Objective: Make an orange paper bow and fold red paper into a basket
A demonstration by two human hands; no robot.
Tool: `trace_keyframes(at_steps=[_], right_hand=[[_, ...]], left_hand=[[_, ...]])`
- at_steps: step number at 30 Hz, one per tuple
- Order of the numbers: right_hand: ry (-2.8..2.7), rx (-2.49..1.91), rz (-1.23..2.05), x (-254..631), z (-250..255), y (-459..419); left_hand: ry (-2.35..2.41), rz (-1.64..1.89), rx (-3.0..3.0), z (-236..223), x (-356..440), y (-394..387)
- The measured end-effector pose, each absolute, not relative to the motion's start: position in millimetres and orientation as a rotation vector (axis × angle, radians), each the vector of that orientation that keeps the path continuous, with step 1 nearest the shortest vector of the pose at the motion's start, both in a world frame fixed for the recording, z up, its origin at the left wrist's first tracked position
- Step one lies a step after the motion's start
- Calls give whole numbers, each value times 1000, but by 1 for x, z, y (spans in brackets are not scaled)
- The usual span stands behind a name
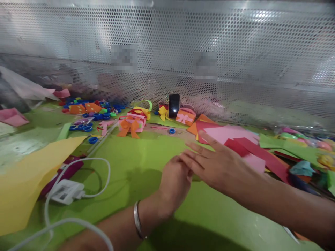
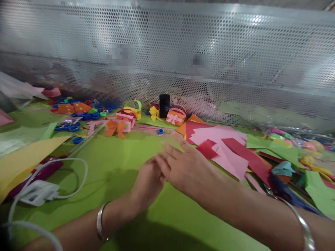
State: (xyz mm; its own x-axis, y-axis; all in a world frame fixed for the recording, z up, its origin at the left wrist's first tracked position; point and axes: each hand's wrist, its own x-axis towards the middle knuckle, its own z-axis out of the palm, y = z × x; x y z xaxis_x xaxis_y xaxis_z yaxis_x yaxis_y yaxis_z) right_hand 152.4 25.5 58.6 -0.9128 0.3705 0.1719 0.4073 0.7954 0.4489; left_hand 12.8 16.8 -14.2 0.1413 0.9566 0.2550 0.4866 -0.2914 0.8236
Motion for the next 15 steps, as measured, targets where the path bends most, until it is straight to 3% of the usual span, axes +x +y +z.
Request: trace_keyframes(at_steps=[2,4,6,7,10,15], right_hand=[[-2619,-598,-721,170,69,18],[-2235,-855,-632,194,69,18],[-1862,-1176,-368,218,53,26],[-1752,-1259,-86,228,41,32],[-1742,-1306,429,238,5,50],[-1695,-1239,745,216,-10,53]], left_hand=[[1355,1141,1664,-18,9,22],[1322,1193,1475,-20,7,26],[1284,1223,1325,-22,7,28],[1264,1229,1269,-23,8,28],[1226,1230,1165,-26,9,27],[1222,1200,1149,-28,8,28]])
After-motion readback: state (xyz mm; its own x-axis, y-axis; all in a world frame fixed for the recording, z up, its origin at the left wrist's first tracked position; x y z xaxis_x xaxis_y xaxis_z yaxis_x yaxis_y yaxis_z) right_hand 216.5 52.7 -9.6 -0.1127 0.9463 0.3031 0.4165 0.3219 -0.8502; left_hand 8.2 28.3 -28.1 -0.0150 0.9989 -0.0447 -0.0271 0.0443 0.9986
